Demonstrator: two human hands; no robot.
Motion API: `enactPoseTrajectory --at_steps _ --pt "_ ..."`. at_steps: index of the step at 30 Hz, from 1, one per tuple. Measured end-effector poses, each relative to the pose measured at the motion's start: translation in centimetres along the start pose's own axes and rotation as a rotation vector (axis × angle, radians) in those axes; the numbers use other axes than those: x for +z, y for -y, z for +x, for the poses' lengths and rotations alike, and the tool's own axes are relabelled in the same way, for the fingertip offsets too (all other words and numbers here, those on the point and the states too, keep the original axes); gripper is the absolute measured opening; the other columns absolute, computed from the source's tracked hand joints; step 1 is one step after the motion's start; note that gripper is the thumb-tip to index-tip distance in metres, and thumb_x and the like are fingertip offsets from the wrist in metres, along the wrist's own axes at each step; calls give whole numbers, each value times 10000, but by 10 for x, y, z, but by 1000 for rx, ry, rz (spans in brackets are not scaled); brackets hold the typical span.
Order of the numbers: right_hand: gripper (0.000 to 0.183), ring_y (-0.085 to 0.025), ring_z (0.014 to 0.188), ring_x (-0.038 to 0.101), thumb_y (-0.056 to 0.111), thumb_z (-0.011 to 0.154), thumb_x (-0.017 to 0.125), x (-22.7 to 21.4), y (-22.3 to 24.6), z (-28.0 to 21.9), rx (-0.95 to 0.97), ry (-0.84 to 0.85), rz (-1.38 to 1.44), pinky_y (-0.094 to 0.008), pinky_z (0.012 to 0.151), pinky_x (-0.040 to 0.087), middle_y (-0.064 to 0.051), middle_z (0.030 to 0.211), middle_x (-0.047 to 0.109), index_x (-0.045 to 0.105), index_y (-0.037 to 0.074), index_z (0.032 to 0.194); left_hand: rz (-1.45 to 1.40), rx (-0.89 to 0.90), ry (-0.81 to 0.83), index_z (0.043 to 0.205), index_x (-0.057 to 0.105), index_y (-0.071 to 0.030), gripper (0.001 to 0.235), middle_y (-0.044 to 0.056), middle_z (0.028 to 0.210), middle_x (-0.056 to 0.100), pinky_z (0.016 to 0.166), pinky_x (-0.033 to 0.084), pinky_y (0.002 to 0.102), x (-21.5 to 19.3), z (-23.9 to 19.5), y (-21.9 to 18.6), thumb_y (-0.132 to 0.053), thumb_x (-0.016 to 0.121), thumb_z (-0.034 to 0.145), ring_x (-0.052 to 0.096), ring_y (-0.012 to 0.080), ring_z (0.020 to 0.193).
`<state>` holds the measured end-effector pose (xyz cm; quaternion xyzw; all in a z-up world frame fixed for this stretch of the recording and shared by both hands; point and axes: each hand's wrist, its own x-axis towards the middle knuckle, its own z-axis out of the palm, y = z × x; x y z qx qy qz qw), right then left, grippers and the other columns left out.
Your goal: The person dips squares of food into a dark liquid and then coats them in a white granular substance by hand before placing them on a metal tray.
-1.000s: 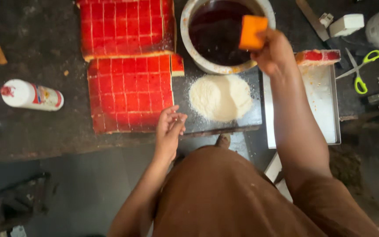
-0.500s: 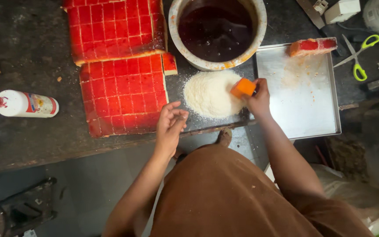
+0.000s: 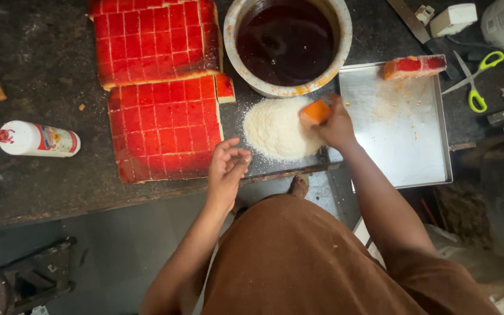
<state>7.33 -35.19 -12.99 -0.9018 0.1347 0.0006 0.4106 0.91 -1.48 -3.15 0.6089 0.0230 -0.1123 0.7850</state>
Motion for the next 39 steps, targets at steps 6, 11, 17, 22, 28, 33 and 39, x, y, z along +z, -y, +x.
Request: enactPoseTrajectory --at_steps 6,11,17,22,28,33,39 --pt "423 -263 1002 703 92 865 750 -19 1 -2 61 26 289 -358 850 557 -168 1141 712 652 -57 1249 8 7 -49 1374 489 -31 472 42 1058 681 704 471 220 -4 -1 -2 -104 699 958 591 69 858" --pt "744 -322 966 658 99 763 791 -14 11 -6 -36 -3 58 -383 825 526 -214 1107 660 467 -25 1423 32 -4 -44 1371 481 -30 475 40 1059 679 698 468 225 -2 2 -7 -113 693 953 583 76 827" --pt "631 -369 1080 686 269 785 834 -17 3 11 52 70 34 -424 929 543 -226 1208 688 599 51 1329 17 19 -17 1369 475 -27 475 51 1066 680 718 473 233 1 7 -16 -105 691 953 595 81 846" --pt "736 -419 1164 644 340 799 887 -7 -12 25 -263 -86 -290 -457 1031 508 -245 1273 668 564 85 1408 36 -13 -11 1368 478 -31 475 46 1065 682 707 468 230 3 12 -17 -102 684 946 594 82 826" --pt "970 -411 1056 644 221 671 845 9 -2 9 -66 13 34 -485 902 530 -249 1167 636 322 32 1465 26 -22 2 1364 494 -22 454 47 1059 681 711 462 236 5 8 -12 -103 693 964 577 81 822" --pt "857 -298 1030 647 98 797 765 -45 -35 3 204 111 1235 -429 830 558 -166 1225 648 325 96 1532 -39 -46 4 1361 493 -26 458 52 1042 682 691 455 241 8 15 -7 -109 691 957 567 92 782" --pt "988 -370 1127 624 126 704 886 -76 -78 -17 140 -418 116 -500 998 511 -212 1267 597 275 126 1480 -54 -91 64 1354 501 -36 444 58 1034 675 665 446 248 26 24 -3 -79 665 944 564 100 753"
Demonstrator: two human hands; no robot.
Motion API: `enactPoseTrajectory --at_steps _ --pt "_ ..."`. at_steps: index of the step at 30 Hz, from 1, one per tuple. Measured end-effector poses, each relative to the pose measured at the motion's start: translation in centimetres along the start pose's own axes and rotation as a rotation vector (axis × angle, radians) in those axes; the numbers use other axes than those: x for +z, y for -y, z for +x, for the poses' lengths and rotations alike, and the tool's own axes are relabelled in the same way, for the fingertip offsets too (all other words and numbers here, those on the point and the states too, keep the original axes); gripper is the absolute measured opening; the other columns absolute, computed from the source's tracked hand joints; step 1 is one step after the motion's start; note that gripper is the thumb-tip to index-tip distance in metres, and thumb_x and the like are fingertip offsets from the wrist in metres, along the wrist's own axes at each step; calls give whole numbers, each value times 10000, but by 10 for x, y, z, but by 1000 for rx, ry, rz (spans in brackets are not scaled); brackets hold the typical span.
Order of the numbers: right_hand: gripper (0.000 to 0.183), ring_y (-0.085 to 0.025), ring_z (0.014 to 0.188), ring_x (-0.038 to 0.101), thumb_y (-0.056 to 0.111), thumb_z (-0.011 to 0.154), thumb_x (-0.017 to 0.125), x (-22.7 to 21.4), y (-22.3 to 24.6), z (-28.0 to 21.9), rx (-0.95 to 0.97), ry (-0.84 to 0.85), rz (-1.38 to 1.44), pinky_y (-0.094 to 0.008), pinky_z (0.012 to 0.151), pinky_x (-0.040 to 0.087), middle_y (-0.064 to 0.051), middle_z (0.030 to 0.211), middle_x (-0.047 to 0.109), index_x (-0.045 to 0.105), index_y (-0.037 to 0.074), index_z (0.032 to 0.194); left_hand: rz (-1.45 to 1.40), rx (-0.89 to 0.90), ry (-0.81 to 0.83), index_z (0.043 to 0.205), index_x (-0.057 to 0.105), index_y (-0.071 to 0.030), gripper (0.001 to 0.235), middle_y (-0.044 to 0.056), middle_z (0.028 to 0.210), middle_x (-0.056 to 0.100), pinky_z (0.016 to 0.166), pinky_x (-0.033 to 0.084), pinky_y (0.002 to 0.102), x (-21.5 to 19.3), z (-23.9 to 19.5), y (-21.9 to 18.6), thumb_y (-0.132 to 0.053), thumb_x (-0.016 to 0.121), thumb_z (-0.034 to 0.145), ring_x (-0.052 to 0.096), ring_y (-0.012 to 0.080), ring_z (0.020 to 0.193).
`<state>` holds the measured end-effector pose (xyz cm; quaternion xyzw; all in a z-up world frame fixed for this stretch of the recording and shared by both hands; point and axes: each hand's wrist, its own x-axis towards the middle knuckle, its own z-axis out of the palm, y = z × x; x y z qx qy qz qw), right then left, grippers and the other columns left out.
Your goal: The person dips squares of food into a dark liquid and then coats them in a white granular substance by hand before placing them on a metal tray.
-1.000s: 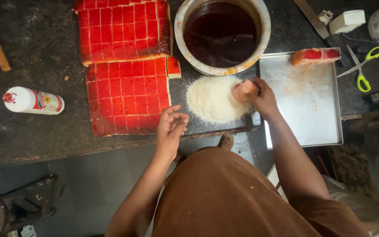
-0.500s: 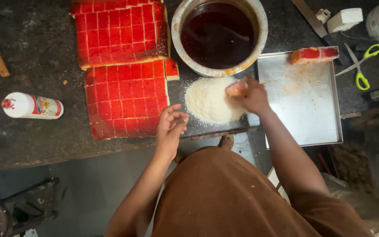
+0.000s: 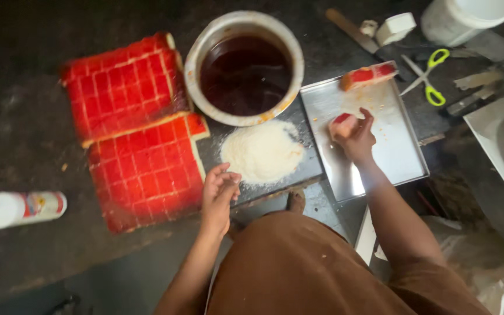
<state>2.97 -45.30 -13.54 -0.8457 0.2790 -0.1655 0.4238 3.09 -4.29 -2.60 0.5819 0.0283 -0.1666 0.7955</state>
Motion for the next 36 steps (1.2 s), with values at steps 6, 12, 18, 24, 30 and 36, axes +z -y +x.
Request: enactPoseTrajectory --at_steps 6,12,18,24,30,36 --pt "875 -368 1353 590 102 790 792 -38 -47 1 -202 -9 -48 -486 1118 491 -225 1444 584 384 107 1564 28 14 58 1353 495 -32 441 77 1056 673 691 456 252 14 10 6 -39 651 940 561 96 781" --pt "934 -463 1342 509 0 690 725 -41 -62 -9 -109 -118 -99 -463 1022 548 -291 1464 463 365 82 1548 79 4 99 1356 496 -33 451 91 1068 675 703 457 246 29 15 8 -34 667 938 562 89 796" --pt "979 -402 1290 593 369 804 817 -42 -50 -7 163 -84 181 -461 1016 553 -284 1452 471 300 104 1593 89 -23 88 1354 497 -39 449 86 1077 668 702 457 239 34 18 8 -36 665 938 558 88 785" --pt "1252 -452 1105 642 499 800 828 -24 4 13 321 72 -481 -489 914 560 -305 1367 465 -13 101 1639 63 -28 82 1342 499 -38 423 92 1065 663 688 447 239 45 24 10 -33 655 948 554 92 770" --pt "1321 -434 1018 685 426 776 760 -24 62 24 224 147 -668 -510 871 577 -299 1365 484 -127 132 1710 47 -24 80 1352 497 -41 433 84 1066 661 698 449 232 52 23 7 -45 660 951 556 88 778" --pt "1383 -425 1117 638 491 709 828 -21 78 70 123 430 -1024 -594 1003 405 -288 1483 390 -145 234 1658 51 -14 35 1352 498 -31 432 84 1059 669 692 455 238 47 20 7 -61 669 956 558 91 771"
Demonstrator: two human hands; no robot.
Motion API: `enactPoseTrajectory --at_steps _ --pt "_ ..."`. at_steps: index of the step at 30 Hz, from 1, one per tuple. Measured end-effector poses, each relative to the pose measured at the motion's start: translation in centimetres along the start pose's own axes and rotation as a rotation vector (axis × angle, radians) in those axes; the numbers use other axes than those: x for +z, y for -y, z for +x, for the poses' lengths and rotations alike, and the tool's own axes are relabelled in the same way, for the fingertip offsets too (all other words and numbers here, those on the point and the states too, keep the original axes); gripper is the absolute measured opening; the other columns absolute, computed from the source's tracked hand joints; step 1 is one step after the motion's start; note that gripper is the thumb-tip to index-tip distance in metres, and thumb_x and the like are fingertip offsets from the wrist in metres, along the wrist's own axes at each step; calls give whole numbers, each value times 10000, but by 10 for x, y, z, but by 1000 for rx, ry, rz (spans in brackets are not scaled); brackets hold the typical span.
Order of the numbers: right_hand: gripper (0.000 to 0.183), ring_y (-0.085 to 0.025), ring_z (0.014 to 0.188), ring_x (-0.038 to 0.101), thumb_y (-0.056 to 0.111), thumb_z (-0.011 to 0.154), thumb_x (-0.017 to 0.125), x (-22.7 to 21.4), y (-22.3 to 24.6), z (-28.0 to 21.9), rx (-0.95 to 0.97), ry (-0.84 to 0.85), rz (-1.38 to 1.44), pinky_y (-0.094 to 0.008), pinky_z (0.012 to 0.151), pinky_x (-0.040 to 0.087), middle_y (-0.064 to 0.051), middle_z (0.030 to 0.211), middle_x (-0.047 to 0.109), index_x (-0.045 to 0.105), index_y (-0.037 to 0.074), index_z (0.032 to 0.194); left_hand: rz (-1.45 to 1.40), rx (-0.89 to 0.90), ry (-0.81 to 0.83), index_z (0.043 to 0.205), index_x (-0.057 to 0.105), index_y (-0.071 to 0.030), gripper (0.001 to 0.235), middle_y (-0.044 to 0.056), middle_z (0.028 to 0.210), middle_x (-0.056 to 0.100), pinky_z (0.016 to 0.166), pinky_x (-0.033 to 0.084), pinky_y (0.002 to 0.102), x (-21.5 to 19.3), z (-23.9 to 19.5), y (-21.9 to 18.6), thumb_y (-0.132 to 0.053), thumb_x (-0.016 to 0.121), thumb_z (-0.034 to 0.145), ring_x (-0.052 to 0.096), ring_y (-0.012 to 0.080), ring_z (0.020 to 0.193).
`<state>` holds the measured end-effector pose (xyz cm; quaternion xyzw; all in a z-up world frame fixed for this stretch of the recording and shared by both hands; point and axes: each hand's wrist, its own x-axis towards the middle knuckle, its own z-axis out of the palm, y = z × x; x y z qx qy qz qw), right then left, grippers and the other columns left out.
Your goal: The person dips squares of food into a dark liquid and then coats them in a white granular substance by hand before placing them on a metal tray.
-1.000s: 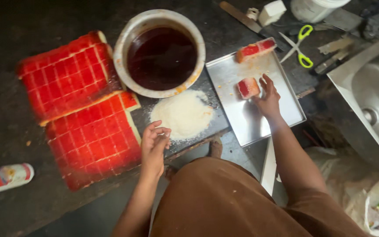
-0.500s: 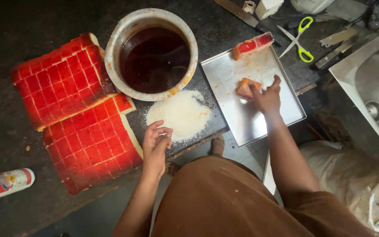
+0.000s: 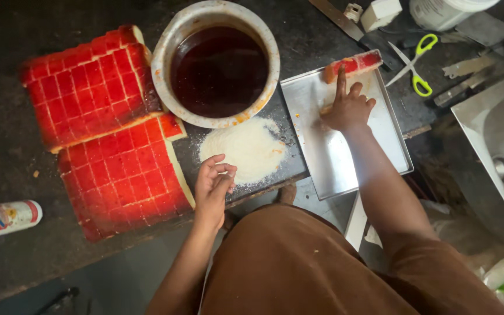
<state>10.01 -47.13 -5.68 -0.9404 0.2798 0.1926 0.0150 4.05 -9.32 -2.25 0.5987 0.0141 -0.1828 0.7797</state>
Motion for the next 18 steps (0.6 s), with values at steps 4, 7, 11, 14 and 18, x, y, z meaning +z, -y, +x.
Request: enactPoseTrajectory --at_steps 4,7,11,14,18 --pt "1332 -458 1202 588 498 775 815 10 -7 21 -61 -66 62 -623 1015 417 -288 1520 369 -119 197 1677 -28 9 -1 1355 493 -29 444 78 1069 669 700 456 234 0 0 0 -58 670 948 562 86 783" --pt "1384 -454 1293 500 440 716 934 37 -39 24 -90 -196 465 -552 1007 464 -300 1550 290 -81 133 1605 -1 24 -26 1361 492 -33 456 77 1066 667 697 453 231 -1 3 -2 -60 678 945 563 86 777" --pt "1158 -306 1191 636 147 838 876 99 -63 12 189 -173 1275 -317 880 568 -241 1458 503 61 67 1657 -39 20 -51 1360 499 -32 452 81 1064 671 698 455 241 -2 -2 0 -64 683 948 558 88 773" --pt "1063 -281 962 643 21 742 755 128 -55 14 297 -75 1748 -354 709 564 -204 1265 587 114 35 1591 -3 7 -61 1353 500 -36 451 75 1060 675 696 454 239 1 7 -3 -59 683 942 565 84 780" --pt "692 -248 921 675 -73 768 708 138 -25 26 108 -163 1708 -348 727 584 -186 1180 612 489 -31 1423 11 12 -32 1349 495 -34 446 64 1063 672 718 467 236 8 15 -5 -57 677 942 572 80 800"
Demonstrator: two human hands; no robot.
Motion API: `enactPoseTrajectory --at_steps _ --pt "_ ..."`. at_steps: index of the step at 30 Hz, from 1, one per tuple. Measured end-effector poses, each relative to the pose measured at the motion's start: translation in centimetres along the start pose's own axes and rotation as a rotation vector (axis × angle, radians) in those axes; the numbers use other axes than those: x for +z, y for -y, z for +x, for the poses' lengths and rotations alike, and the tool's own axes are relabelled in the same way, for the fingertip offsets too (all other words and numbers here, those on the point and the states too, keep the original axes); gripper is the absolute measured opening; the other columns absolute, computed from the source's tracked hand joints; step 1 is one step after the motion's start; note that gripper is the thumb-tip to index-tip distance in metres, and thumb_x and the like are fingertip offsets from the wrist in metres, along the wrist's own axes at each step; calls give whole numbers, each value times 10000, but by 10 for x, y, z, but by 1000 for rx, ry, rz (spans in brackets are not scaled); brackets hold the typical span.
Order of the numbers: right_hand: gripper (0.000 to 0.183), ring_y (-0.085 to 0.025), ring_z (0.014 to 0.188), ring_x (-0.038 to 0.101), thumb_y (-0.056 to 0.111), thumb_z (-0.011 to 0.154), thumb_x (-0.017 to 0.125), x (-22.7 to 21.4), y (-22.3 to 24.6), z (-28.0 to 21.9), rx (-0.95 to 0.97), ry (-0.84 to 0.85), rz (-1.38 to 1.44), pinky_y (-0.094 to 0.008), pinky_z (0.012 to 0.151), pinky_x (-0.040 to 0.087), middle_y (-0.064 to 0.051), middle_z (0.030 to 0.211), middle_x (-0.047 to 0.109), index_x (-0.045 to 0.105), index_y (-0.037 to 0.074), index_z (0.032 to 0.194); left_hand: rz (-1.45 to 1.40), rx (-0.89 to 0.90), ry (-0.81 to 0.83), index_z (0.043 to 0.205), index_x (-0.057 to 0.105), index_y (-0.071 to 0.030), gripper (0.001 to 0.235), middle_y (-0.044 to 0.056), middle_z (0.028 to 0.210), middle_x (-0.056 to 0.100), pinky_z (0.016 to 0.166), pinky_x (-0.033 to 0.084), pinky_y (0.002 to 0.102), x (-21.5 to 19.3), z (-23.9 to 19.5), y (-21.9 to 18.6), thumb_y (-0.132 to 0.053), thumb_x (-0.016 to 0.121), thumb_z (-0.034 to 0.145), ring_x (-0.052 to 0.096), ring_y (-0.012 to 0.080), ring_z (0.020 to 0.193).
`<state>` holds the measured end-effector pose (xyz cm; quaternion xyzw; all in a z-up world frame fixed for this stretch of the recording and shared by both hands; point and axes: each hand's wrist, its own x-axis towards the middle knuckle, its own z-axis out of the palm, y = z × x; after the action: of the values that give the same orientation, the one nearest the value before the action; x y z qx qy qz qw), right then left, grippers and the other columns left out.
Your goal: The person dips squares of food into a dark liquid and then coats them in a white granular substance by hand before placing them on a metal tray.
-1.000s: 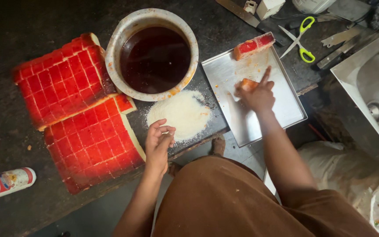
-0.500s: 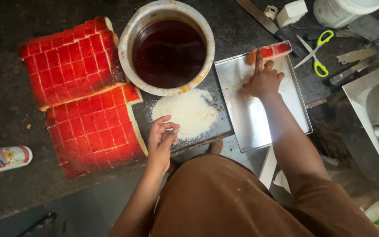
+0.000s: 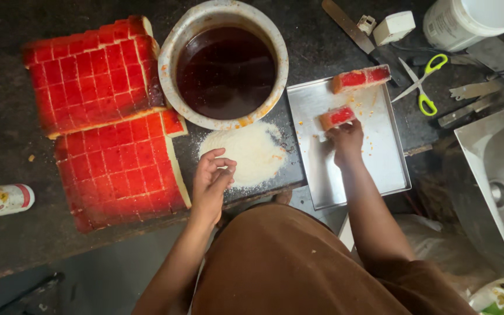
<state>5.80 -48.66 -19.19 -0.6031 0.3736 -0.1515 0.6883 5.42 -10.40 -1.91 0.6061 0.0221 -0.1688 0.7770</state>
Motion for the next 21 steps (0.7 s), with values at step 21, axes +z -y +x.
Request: enactPoseTrajectory --at_steps 21 --pt "546 -209 1020 578 -114 839 713 93 16 40 -194 -233 36 -330 888 543 -123 1138 488 323 102 1153 50 -14 -56 1351 498 -45 462 63 1073 666 704 460 229 22 -6 -3 -11 676 927 569 74 803"
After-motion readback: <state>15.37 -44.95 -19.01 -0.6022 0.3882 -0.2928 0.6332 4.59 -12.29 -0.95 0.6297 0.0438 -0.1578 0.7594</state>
